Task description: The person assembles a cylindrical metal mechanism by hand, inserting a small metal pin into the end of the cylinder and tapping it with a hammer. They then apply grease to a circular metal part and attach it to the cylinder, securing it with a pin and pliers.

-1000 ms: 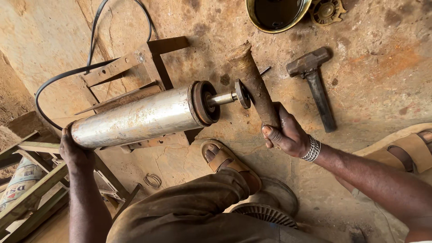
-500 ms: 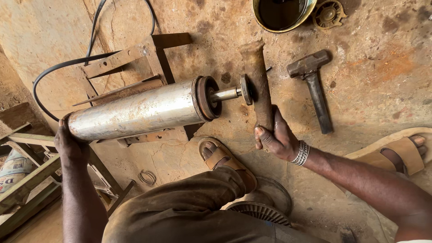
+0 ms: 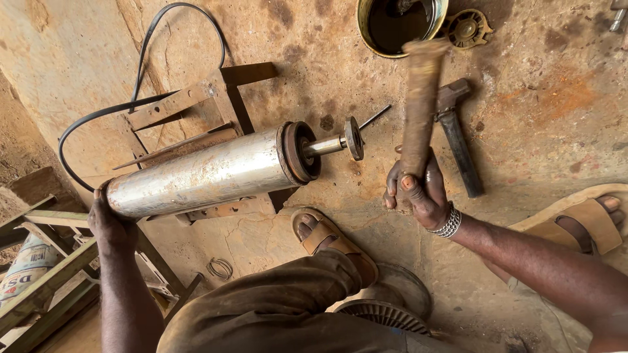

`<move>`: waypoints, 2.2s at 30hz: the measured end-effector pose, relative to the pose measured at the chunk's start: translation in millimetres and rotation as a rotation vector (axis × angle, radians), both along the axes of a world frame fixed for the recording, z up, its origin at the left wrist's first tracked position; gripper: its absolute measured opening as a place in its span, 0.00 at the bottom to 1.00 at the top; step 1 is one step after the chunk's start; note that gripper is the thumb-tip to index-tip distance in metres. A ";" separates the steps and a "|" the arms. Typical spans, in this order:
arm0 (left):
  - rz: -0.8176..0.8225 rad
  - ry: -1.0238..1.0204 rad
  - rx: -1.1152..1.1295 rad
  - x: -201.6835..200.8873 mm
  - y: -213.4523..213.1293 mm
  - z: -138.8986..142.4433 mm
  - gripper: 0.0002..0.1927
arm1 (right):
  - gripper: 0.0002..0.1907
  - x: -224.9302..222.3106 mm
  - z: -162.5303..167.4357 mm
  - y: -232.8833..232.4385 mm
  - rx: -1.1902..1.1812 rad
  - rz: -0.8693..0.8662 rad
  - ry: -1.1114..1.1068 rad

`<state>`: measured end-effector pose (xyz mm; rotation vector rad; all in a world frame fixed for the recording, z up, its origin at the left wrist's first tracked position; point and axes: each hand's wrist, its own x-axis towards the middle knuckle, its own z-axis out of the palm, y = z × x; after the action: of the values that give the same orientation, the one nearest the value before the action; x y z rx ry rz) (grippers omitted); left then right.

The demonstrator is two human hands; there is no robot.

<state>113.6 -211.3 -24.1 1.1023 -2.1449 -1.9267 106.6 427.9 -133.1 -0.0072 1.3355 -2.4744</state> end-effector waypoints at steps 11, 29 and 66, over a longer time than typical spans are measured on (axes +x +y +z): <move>0.020 0.009 0.014 -4.3 8.3 2.4 0.21 | 0.30 -1.4 -6.9 -0.6 0.184 0.130 0.017; -0.019 0.192 0.015 6.5 0.5 -15.0 0.21 | 0.29 -7.9 15.4 2.3 0.301 -0.164 -0.053; 0.023 0.136 -0.217 4.5 9.6 -26.0 0.21 | 0.36 13.8 17.8 -3.3 1.062 0.020 0.007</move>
<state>118.1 -201.7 -50.1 0.9252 -2.1928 -1.6580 120.4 424.5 -115.3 0.2110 2.4255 -1.4642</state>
